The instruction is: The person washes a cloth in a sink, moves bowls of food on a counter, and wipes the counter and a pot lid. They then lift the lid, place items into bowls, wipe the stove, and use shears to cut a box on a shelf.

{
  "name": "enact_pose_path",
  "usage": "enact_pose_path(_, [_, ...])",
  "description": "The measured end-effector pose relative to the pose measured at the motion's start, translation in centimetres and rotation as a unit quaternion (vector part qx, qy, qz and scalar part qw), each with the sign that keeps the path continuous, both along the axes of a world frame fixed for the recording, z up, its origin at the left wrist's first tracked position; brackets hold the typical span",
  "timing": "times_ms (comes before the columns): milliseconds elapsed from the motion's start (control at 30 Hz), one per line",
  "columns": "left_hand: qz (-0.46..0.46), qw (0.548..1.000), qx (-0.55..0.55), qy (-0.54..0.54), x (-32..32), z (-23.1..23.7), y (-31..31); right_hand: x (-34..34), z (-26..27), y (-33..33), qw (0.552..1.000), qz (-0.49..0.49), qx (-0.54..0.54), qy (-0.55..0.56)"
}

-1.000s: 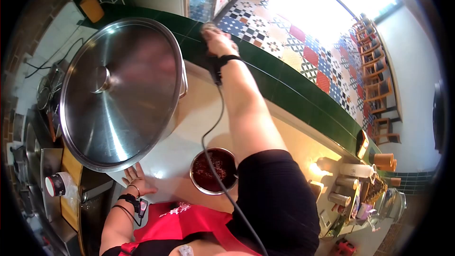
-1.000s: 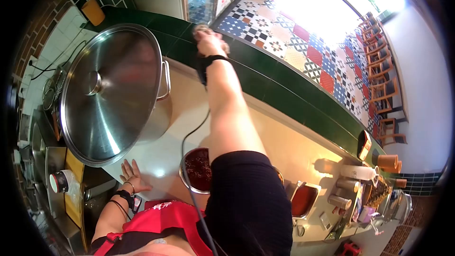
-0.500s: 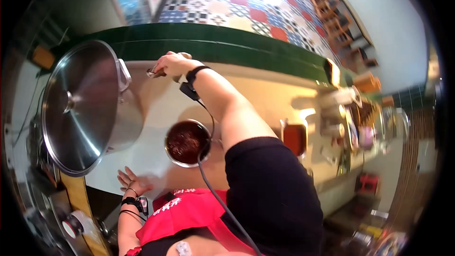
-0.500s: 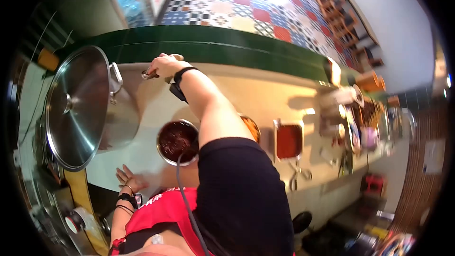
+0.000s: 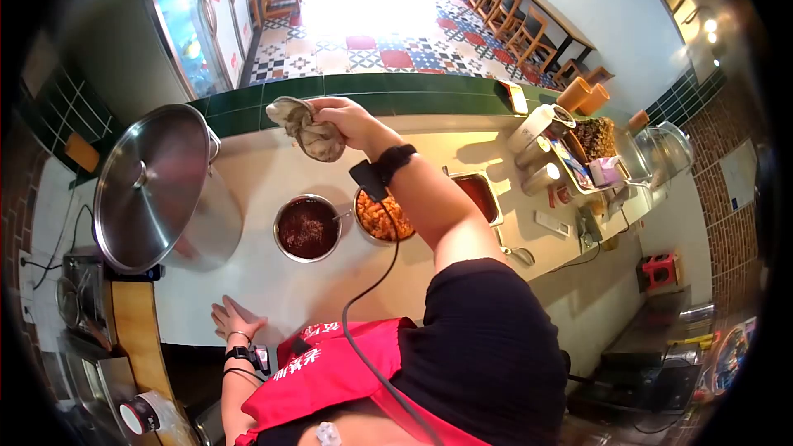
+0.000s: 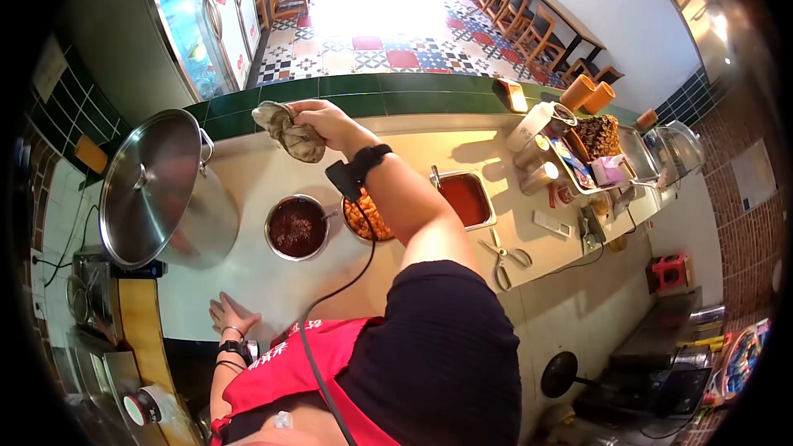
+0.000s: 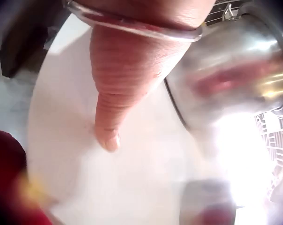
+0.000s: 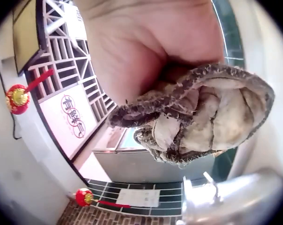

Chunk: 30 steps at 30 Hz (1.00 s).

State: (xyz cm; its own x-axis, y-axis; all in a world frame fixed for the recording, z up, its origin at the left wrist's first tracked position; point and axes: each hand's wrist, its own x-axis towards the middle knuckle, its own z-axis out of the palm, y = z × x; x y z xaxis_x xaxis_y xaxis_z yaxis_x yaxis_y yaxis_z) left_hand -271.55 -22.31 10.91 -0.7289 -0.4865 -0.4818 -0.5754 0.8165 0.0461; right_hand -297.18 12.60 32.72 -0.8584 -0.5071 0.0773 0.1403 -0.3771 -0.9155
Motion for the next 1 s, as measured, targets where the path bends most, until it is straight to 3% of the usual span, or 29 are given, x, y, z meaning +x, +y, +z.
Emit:
enact_pose_path(67, [-0.016,0.999,0.0,0.044,2.3,-0.9,0.0,3.4,1.1,-0.2,0.998,0.03,-0.059,0.006])
enact_pose_path(167, [-0.005,0.993,-0.001,0.119,6.9,-1.1,-0.3,10.8,3.8,-2.0,0.999,0.043,-0.03,-0.007])
enact_pose_path(333, [-0.044,0.953,0.016,0.3,17.2,-7.9,-5.5,20.4,-0.3,-8.2,0.983,0.157,0.015,-0.093])
enact_pose_path(367, [-0.021,0.95,0.016,0.312,19.5,-8.1,-5.9,22.5,-1.0,-9.1,0.909,0.134,0.101,0.382])
enact_pose_path(400, [0.011,0.94,0.023,0.34,22.0,-6.8,-5.4,24.8,-1.1,-10.7,0.972,0.137,0.128,0.139])
enact_pose_path(433, [0.034,0.926,0.059,0.371,23.7,-5.2,-5.3,26.7,-1.8,-12.5,0.97,0.13,0.175,-0.11])
enact_pose_path(500, [0.119,0.926,0.091,0.346,29.2,-5.9,-5.5,27.6,-9.9,-14.3,0.936,0.22,0.005,-0.276])
enact_pose_path(533, [0.162,0.925,0.114,0.323,32.4,-6.8,-5.8,29.6,-9.5,-15.0,0.937,0.189,0.043,-0.292])
enact_pose_path(633, [0.259,0.904,0.157,0.301,43.1,-11.7,-5.7,31.4,-15.0,-15.8,0.922,0.18,0.014,-0.342])
enact_pose_path(733, [0.394,0.834,0.224,0.314,52.4,-17.7,-5.1,30.0,-19.5,-16.2,0.938,0.121,0.033,-0.324])
enact_pose_path(767, [0.431,0.82,0.204,0.316,55.3,-17.7,-4.0,29.4,-20.9,-16.6,0.935,0.134,0.037,-0.327])
enact_pose_path(833, [0.506,0.783,0.183,0.312,61.3,-19.3,-2.2,28.1,-23.3,-17.9,0.957,0.025,0.096,-0.273])
enact_pose_path(933, [0.612,0.71,0.187,0.294,67.5,-21.3,1.4,27.0,-25.2,-20.9,0.96,-0.015,0.137,-0.245])
enact_pose_path(1000, [0.633,0.703,0.149,0.288,69.7,-20.5,4.5,26.5,-26.8,-23.7,0.956,-0.004,0.175,-0.235])
